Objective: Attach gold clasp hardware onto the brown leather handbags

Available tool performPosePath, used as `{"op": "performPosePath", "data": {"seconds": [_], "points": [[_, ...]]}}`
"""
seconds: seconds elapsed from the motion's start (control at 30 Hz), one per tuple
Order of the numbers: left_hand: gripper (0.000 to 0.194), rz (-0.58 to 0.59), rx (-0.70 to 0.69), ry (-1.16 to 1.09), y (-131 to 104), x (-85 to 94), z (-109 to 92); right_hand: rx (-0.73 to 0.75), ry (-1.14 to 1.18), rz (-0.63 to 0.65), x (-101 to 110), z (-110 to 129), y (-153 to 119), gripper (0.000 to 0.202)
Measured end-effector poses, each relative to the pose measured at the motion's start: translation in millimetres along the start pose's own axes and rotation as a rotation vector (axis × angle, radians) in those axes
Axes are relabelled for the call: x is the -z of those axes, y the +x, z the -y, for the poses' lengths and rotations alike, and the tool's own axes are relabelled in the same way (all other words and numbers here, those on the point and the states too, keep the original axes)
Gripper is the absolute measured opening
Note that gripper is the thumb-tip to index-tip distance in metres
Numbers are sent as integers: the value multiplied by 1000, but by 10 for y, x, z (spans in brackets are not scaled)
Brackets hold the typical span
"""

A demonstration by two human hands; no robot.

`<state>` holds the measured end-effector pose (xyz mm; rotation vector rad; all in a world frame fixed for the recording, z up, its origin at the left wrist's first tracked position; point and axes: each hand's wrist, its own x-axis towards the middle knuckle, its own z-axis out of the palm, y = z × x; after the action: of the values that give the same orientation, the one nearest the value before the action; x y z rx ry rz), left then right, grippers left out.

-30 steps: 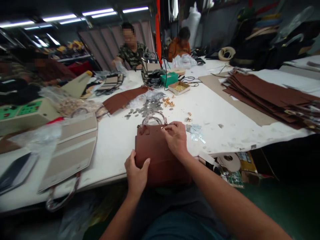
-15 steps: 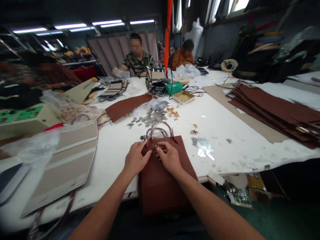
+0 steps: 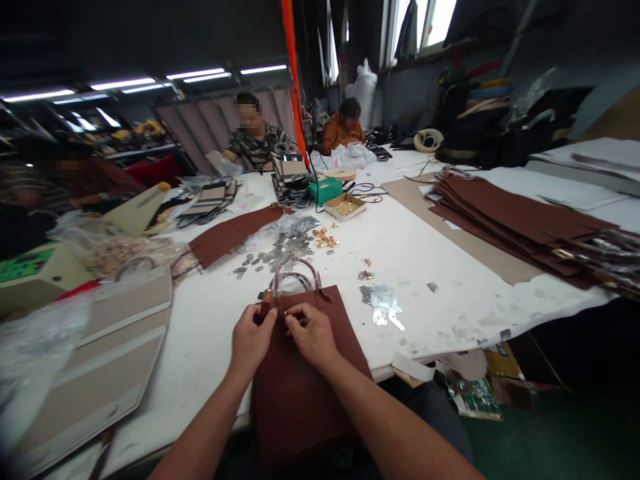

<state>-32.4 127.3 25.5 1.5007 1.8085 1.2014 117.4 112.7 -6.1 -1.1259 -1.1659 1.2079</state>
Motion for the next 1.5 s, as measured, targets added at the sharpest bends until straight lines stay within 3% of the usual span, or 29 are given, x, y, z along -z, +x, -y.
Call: {"op": "performPosePath", "data": {"seconds": [0.07, 0.17, 0.23, 0.3, 0.4, 0.53, 0.67, 0.8, 1.17, 1.5], "points": [[21, -52, 84, -76, -24, -11, -57, -2, 11, 6, 26, 34, -10, 18], [40, -95, 177, -144, -60, 24, -89, -25, 41, 14, 61, 77, -29, 21], [45, -70, 261, -239, -91, 70, -87, -37, 58, 23, 75, 89, -44, 24], [37, -5, 335, -359, -130, 111, -73, -35, 48, 35, 78, 86, -59, 26], [30, 60, 403, -525, -197, 122, 0, -6, -3, 45, 56, 71, -84, 26], [35, -21, 435, -686, -297, 40, 219, 27, -93, 48, -34, 66, -106, 22], [37, -133, 414, -747, -393, -25, 421, 94, -216, 56, -169, 50, -102, 20], [28, -135, 368, -773, -438, -18, 499, 164, -385, 28, -255, 22, -101, 19], [27, -54, 198, -532, -467, 100, 466, 311, -646, -45, -450, 97, -158, 12], [32, -25, 146, -518, -509, 158, 455, 283, -656, 61, -451, 128, -133, 16]]}}
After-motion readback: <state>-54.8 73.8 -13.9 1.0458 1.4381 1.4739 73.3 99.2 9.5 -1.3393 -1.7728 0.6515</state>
